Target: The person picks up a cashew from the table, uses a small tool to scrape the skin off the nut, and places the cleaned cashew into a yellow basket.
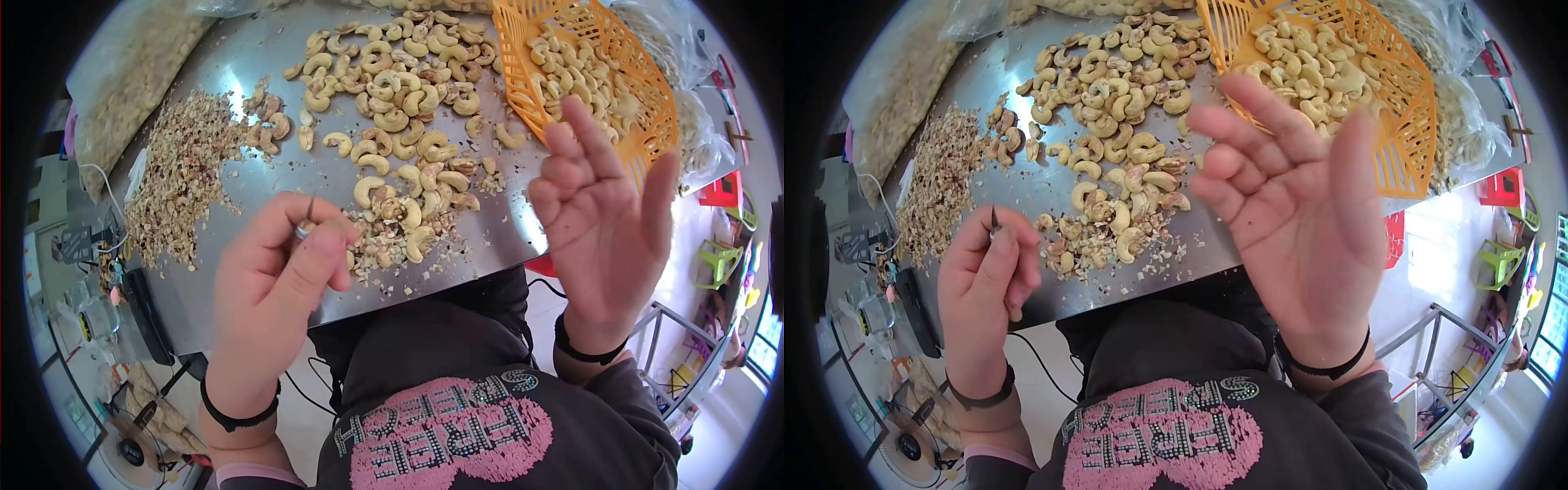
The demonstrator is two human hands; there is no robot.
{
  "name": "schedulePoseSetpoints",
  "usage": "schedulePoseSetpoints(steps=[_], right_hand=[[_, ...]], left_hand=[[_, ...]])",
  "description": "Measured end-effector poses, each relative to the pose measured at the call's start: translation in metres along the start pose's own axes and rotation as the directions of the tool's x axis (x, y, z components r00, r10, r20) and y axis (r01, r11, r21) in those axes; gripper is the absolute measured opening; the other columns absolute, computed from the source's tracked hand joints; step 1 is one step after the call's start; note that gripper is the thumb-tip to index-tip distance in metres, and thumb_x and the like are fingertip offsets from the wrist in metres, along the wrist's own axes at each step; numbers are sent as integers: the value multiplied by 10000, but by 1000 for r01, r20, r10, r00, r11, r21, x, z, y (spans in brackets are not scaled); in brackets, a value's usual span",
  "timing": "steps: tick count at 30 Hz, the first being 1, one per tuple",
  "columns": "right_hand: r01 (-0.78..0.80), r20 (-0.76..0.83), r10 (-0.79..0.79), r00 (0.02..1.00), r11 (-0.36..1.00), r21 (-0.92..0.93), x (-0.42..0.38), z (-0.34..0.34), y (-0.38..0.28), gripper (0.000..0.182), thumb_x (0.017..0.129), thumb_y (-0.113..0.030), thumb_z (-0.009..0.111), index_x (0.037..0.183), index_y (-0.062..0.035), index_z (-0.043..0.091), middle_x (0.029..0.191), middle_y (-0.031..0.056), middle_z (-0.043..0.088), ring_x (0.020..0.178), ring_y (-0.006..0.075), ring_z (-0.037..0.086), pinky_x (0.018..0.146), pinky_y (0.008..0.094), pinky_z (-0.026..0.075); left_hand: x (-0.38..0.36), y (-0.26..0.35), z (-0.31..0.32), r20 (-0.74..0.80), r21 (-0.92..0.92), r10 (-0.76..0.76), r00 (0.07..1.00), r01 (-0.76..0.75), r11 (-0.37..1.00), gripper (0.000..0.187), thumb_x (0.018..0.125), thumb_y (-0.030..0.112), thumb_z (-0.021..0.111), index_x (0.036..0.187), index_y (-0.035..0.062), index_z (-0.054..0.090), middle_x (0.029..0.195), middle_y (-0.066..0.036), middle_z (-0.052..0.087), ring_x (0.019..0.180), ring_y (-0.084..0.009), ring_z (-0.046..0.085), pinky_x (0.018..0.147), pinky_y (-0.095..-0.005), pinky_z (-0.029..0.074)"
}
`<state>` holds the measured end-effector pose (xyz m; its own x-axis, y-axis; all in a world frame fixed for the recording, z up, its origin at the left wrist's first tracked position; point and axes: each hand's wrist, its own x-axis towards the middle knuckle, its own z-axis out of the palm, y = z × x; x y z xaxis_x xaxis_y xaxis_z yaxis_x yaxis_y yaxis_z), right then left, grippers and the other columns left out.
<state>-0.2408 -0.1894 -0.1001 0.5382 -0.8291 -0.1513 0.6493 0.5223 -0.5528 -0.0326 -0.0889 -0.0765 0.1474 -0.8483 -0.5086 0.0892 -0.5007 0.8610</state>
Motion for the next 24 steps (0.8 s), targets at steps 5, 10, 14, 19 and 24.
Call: schedulePoseSetpoints(steps=[5,10,14,19,24], right_hand=[[-66,114,82,990,988,-138,-8,-12,26,381,856,-251,423,1099,42,410,957,108,518,792,136,497,726,263,407],[-224,29,232,972,960,-171,-11,-7,42,184,809,-90,524,964,7,503,905,59,549,792,90,519,688,217,415],[-286,22,298,954,934,-215,-12,-9,44,169,794,-78,554,944,-14,510,888,32,543,802,73,509,664,205,411],[-295,13,309,951,919,-262,-12,-7,47,166,795,-79,558,940,-15,510,869,15,535,781,58,494,664,191,403],[-268,20,286,958,919,-290,-13,-4,53,209,788,-63,564,977,-12,489,892,13,521,771,54,483,668,188,401]], left_hand=[[16,-19,4,-56,593,383,922,-278,756,173,780,137,558,920,44,517,722,-31,542,578,-129,507,497,-249,388],[38,-32,9,68,907,521,851,-270,323,240,716,125,589,939,76,518,770,-81,503,649,-254,540,538,-331,432],[44,-35,14,56,908,540,840,-268,322,244,710,129,594,933,79,509,785,-87,497,658,-264,541,548,-338,440],[43,-32,11,24,901,500,866,-235,365,207,703,89,579,888,67,488,780,-94,503,664,-273,542,554,-345,439],[39,-32,9,-25,800,494,869,-279,531,221,681,50,599,869,58,483,723,-83,493,597,-240,513,516,-307,413]])
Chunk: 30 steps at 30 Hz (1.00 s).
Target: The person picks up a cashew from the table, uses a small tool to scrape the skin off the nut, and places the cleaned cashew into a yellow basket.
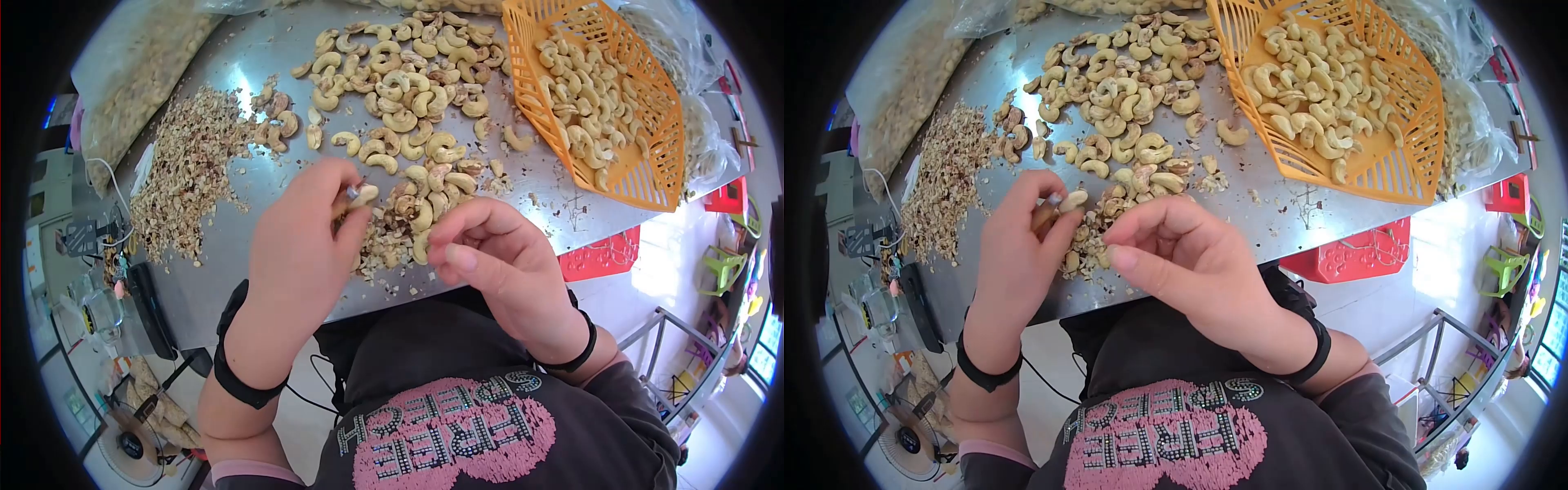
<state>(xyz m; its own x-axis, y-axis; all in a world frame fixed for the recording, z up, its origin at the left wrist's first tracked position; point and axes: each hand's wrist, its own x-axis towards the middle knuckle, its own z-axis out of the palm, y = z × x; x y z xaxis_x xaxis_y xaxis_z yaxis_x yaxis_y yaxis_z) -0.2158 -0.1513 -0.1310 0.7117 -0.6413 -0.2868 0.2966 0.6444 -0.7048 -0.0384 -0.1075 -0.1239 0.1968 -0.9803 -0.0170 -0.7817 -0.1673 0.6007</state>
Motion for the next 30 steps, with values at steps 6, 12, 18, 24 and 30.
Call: schedulePoseSetpoints(steps=[6,12,18,24,30], right_hand=[[78,-57,-85,995,990,-117,1,13,10,271,809,-98,549,1047,-20,444,940,29,487,796,56,476,672,180,399],[-105,108,101,989,994,33,-1,5,10,205,816,-130,546,971,-17,473,871,24,527,722,48,488,626,175,408],[169,59,-164,985,982,-86,-3,9,10,159,782,-36,565,928,-20,504,863,27,543,730,64,509,633,186,418],[517,272,-439,856,747,-418,2,7,7,193,733,59,564,906,-23,542,872,60,545,791,110,530,689,220,427],[552,141,-534,834,797,-244,-5,-4,-11,287,695,78,595,955,1,500,921,86,544,810,154,540,731,267,428]], left_hand=[[-17,19,-10,58,-345,-74,996,90,934,209,659,20,635,830,58,520,718,-32,502,538,-105,458,429,-214,348],[-23,19,-11,-75,-406,227,971,-237,882,204,666,15,644,841,75,556,736,-19,510,555,-36,433,407,-171,313],[-29,18,-21,64,-648,-14,998,52,760,202,720,51,618,910,44,549,741,10,505,515,2,354,430,-136,264],[-32,20,-18,244,-751,-97,965,251,610,155,777,103,577,905,23,541,750,31,510,499,24,324,442,-128,246],[-33,23,-24,205,-712,-115,972,229,664,122,783,96,568,879,23,546,751,32,517,533,16,366,463,-133,279]])
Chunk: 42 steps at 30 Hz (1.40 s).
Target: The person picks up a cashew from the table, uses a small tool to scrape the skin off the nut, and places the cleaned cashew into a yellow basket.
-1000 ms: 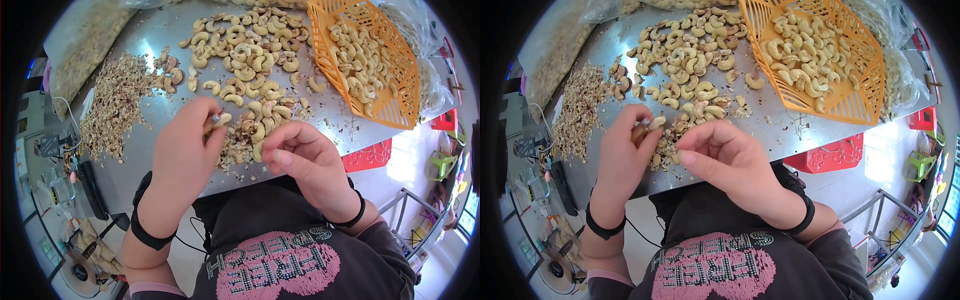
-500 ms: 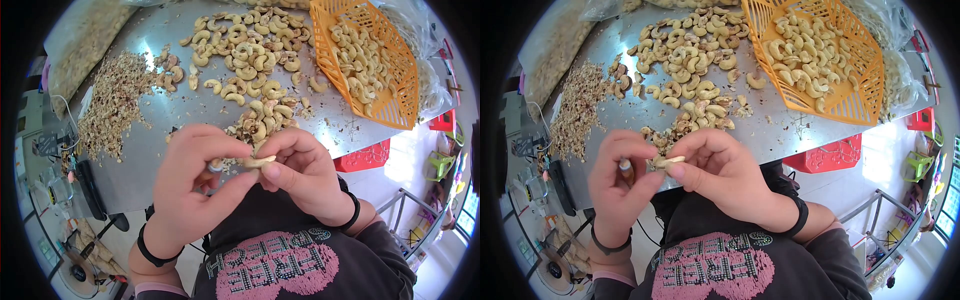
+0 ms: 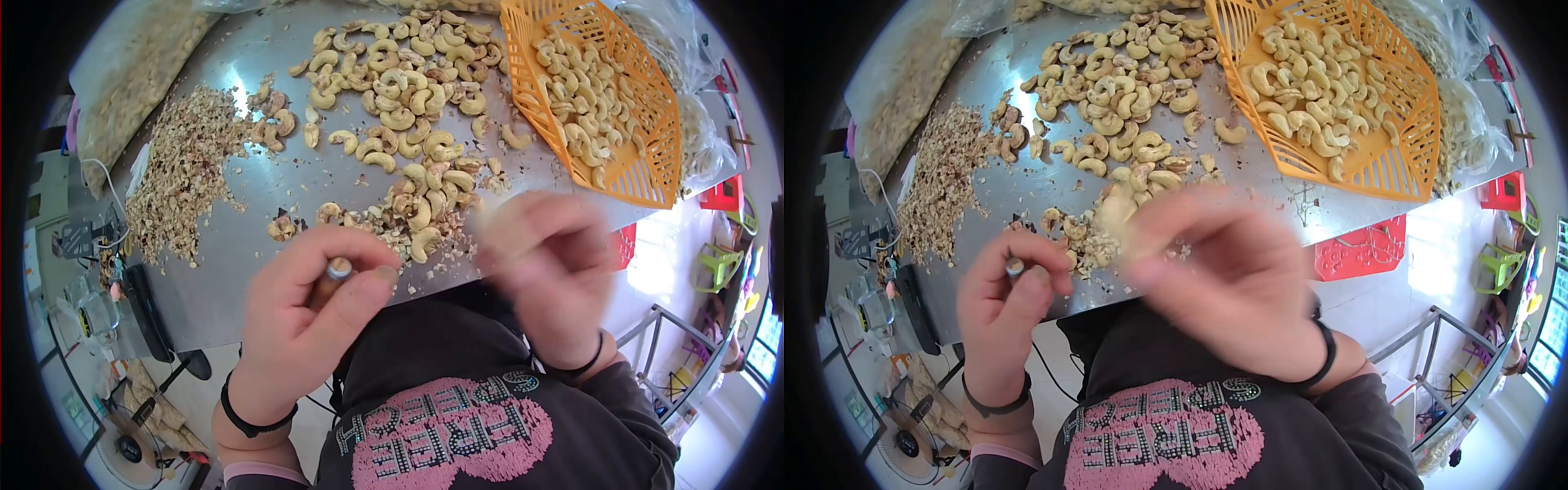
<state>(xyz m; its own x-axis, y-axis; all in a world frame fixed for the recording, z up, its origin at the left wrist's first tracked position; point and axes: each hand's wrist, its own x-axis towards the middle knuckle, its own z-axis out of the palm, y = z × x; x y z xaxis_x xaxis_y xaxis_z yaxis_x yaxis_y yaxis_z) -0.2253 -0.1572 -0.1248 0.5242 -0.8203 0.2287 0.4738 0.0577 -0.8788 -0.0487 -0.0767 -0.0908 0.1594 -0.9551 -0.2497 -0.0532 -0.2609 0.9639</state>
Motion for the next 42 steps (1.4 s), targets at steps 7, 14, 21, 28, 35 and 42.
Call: schedulePoseSetpoints(steps=[7,14,21,28,35,42], right_hand=[[129,-236,-289,928,842,-524,16,-22,-21,401,774,-58,498,1153,29,397,1186,177,419,1019,209,455,887,341,339],[26,-71,-55,996,931,-364,2,-6,-5,293,707,51,583,985,27,493,961,88,495,844,135,471,791,259,370],[-132,-26,130,991,952,-276,-3,-3,2,231,718,21,591,938,1,525,924,62,503,786,116,486,747,233,378],[-178,-25,178,984,953,-246,-4,-1,5,194,738,5,583,924,3,529,897,63,514,793,121,502,730,224,384],[-168,-13,171,985,942,-290,-5,-4,7,172,746,-1,577,912,5,533,894,67,526,788,122,508,713,226,396],[-184,-12,187,982,950,-252,-4,0,12,159,744,-11,582,898,3,543,874,65,531,781,118,509,702,223,397]], left_hand=[[5,9,-10,-256,170,-180,950,228,959,112,772,88,571,862,23,552,745,-10,535,646,-56,492,542,-198,387],[28,-25,6,19,784,310,950,-207,586,178,726,133,590,890,75,553,787,-80,527,635,-245,541,542,-314,434],[43,-21,9,80,824,276,958,-219,522,206,727,139,585,920,80,541,830,-88,511,665,-251,547,565,-331,442],[62,-16,-4,-9,843,327,945,-169,511,221,729,135,578,935,70,533,845,-94,513,726,-269,537,620,-329,436],[67,-31,-6,7,819,368,930,-217,531,192,734,131,569,911,67,533,831,-112,534,709,-281,540,599,-334,440],[51,-10,-12,-230,348,-27,973,108,931,112,770,119,565,849,41,548,702,-25,561,580,-98,511,514,-210,395]])
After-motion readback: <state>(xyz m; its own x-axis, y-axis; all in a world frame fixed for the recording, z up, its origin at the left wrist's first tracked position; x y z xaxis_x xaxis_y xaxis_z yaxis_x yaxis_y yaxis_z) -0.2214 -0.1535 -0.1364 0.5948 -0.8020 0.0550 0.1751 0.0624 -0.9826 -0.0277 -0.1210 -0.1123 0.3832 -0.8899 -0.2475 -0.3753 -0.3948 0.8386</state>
